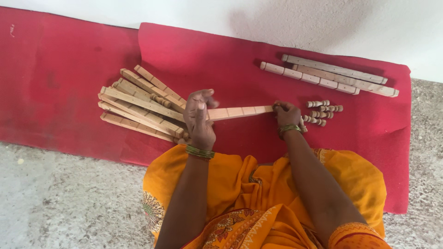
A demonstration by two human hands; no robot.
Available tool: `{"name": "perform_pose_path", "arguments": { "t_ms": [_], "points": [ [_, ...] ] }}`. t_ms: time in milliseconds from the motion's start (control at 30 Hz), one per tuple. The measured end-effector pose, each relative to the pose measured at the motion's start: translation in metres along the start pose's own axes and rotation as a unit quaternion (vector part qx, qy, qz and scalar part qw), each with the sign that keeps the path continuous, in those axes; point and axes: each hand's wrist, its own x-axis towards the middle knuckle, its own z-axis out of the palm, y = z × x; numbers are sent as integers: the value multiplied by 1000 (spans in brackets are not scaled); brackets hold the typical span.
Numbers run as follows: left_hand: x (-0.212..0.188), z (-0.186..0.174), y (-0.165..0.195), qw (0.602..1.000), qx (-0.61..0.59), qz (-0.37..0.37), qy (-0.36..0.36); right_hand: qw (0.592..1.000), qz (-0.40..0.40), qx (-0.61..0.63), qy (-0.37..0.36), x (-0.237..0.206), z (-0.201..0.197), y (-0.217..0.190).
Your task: The person sits on the floor and assembles wooden parts, picking up small turned wooden pieces and pressing them one at a time into the slots along flat wooden sticks, then setting the filled stick on a pile of completed sticks on the red mat.
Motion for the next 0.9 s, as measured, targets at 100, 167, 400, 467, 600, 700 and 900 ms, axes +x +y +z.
{"name": "perform_pose_path", "arguments": {
  "t_ms": [100,167,400,467,600,700,900],
  "points": [
    [4,2,-6,993,-104,24,-45,996,12,90,10,-1,-3,-1],
    [4,4,-10,991,-119,29,-54,994,19,111,12,-1,-6,-4],
    [5,7,-11,995,-61,74,32,995,37,86,-15,-10,-3,-9],
    [6,10,-12,994,14,111,19,996,-3,88,-23,-14,1,-11],
    [4,13,-12,975,169,142,-4,996,-32,76,-34,-23,5,-18],
    [1,16,-10,968,188,167,-1,995,-91,32,-29,-49,21,-32],
    [-2,14,2,974,173,146,14,900,-404,94,-132,-135,50,-74]
  ]
}}
